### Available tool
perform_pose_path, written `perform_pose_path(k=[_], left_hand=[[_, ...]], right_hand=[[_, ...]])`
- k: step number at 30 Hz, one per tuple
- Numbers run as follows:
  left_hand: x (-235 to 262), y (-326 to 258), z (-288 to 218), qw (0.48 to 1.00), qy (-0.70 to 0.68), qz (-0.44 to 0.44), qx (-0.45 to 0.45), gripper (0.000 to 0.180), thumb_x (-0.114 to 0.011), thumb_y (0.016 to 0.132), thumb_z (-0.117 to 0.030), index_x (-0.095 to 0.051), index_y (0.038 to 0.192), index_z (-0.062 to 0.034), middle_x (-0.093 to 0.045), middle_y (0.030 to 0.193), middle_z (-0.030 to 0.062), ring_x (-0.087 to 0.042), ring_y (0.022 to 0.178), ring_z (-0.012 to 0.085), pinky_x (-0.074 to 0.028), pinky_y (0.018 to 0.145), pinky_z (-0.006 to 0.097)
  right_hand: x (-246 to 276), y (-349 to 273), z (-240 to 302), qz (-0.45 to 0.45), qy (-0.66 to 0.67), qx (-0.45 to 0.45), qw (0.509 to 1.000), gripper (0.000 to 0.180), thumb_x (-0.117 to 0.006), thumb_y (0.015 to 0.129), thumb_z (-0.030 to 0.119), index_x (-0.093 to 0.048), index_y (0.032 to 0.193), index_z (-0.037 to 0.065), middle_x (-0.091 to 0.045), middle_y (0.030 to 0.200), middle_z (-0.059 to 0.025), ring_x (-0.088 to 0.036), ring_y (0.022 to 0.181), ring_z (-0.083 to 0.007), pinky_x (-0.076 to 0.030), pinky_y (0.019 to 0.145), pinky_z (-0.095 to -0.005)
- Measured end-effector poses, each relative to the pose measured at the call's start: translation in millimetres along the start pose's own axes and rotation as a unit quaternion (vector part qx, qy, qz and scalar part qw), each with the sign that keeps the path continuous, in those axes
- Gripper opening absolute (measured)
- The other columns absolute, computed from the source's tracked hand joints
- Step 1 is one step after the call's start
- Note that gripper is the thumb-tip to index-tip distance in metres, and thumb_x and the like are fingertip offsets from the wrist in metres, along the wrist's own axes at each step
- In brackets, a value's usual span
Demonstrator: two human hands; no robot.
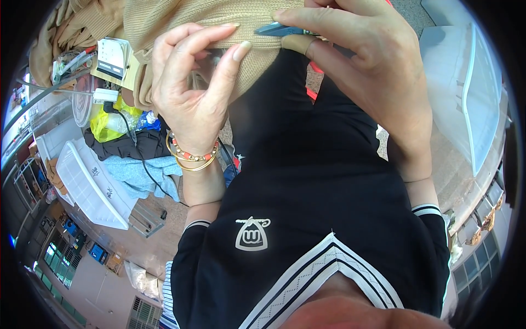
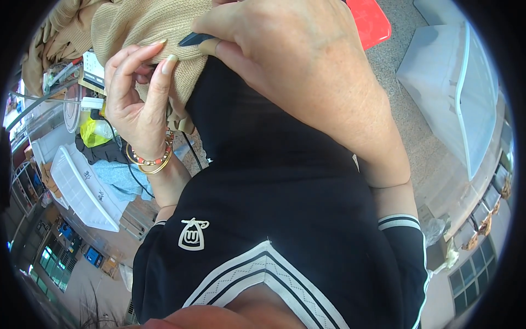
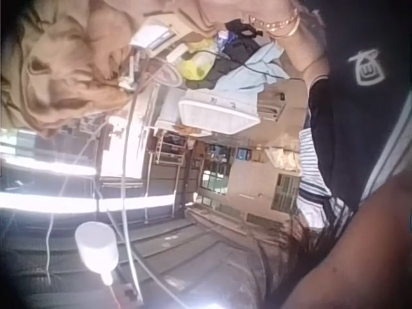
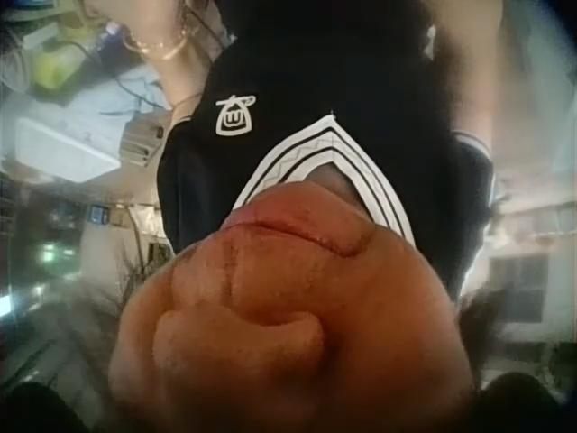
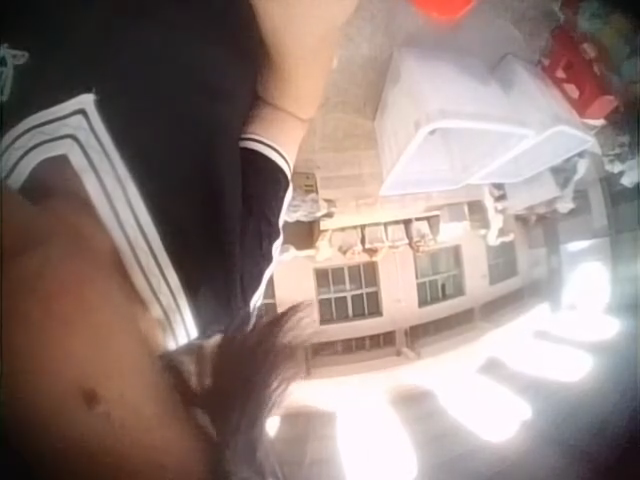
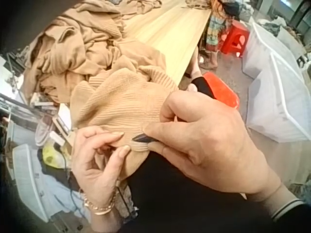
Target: Trimming loose threads from a garment using small thread snips.
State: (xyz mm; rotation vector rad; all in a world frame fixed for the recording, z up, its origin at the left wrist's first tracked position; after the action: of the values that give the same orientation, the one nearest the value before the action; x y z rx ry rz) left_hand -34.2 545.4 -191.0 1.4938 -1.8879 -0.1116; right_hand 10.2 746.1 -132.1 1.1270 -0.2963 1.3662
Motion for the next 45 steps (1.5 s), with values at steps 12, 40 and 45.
perform_pose_path(k=[12, 40, 45], left_hand=[[8, 12, -1, 0.994, 0.036, 0.038, -0.095, 0.021, -0.075, 0.077, 0.003, -0.074, 0.097, -0.0036, -0.062, 0.093, 0.007, -0.061, 0.078, 0.0135, -0.048, 0.065, 0.023], [43, 18, 38, 0.976, 0.196, -0.058, -0.075, 0.008, -0.069, 0.087, -0.003, -0.068, 0.095, -0.0005, -0.061, 0.098, 0.0099, -0.059, 0.085, 0.0176, -0.049, 0.072, 0.027], [54, 28, 32, 0.966, 0.246, 0.074, 0.022, 0.057, -0.065, 0.079, 0.0, -0.052, 0.134, -0.0044, -0.062, 0.122, 0.0137, -0.06, 0.103, 0.0243, -0.047, 0.09, 0.035]], right_hand=[[14, -6, -7, -0.041, 0.114, -0.135, 0.983, 0.029, -0.079, 0.074, 0.004, -0.073, 0.101, 0.002, -0.059, 0.081, -0.0042, -0.054, 0.069, -0.0107, -0.041, 0.057, -0.0232], [-7, -17, -29, -0.059, 0.197, -0.097, 0.974, 0.031, -0.079, 0.075, 0.006, -0.069, 0.105, 0.001, -0.06, 0.087, -0.0055, -0.054, 0.077, -0.0164, -0.037, 0.076, -0.0287], [1, -35, -74, -0.137, 0.371, -0.249, 0.884, 0.053, -0.073, 0.082, 0.003, -0.055, 0.132, 0.0, -0.057, 0.098, 0.0009, -0.05, 0.08, -0.0052, -0.042, 0.069, -0.0197]])
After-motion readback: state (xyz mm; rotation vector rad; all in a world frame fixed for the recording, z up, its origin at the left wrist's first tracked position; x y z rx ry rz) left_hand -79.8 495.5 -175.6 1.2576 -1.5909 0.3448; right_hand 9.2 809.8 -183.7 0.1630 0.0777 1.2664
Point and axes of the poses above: each hand's wrist, its own y-axis towards the middle knuckle, its own x-axis out of the back of the hand, z = x × y, the point moved 1 cm from there along y, towards the middle knuckle
